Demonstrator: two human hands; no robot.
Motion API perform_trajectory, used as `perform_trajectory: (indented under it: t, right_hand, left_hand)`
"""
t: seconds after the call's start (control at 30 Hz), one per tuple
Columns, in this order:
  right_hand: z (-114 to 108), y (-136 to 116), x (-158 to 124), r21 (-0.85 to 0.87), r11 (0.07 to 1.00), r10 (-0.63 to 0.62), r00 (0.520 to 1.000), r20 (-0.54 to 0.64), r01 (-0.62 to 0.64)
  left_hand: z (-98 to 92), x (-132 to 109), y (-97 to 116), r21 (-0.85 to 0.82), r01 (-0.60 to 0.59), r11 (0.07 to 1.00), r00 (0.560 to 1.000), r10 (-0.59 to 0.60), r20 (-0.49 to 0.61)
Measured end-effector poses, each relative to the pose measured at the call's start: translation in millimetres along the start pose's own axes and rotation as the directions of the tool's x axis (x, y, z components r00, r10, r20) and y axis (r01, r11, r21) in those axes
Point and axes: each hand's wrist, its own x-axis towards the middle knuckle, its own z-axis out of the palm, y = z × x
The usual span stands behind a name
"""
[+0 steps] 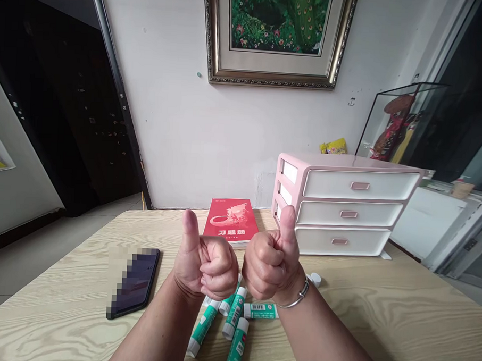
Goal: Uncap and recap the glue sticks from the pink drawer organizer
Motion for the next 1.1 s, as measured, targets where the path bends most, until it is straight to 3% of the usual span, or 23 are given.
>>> perform_trajectory:
  t: [0.4, 0.63, 0.87, 1.1]
  right_hand:
    - [2.1, -1.2, -0.8, -0.061, 0.994, 0.08, 0.991, -0.107, -0.087]
    - [0.6, -1.9, 2.3, -0.032, 0.999, 0.035, 0.999, -0.033, -0.036]
    - [-5.4, -7.3, -8.2, -0.107, 0.982, 0.13, 0.964, -0.231, -0.158]
    - [-7.9, -7.0, -10.3, -0.103, 0.987, 0.105, 0.976, -0.19, -0.126]
  left_hand:
    - [2.0, 0.9, -1.2, -0.011, 0.004, 1.0, 0.999, -0.004, 0.038]
    - [2.4, 0.7, -1.4, 0.005, 0.01, 1.0, 1.0, -0.01, -0.002]
    - [-0.2, -0.1, 0.4, 0.005, 0.028, 1.0, 1.0, -0.028, -0.006]
    - [-1.8, -2.9, 2.4, 0.024, 0.018, 1.0, 0.999, -0.017, -0.041]
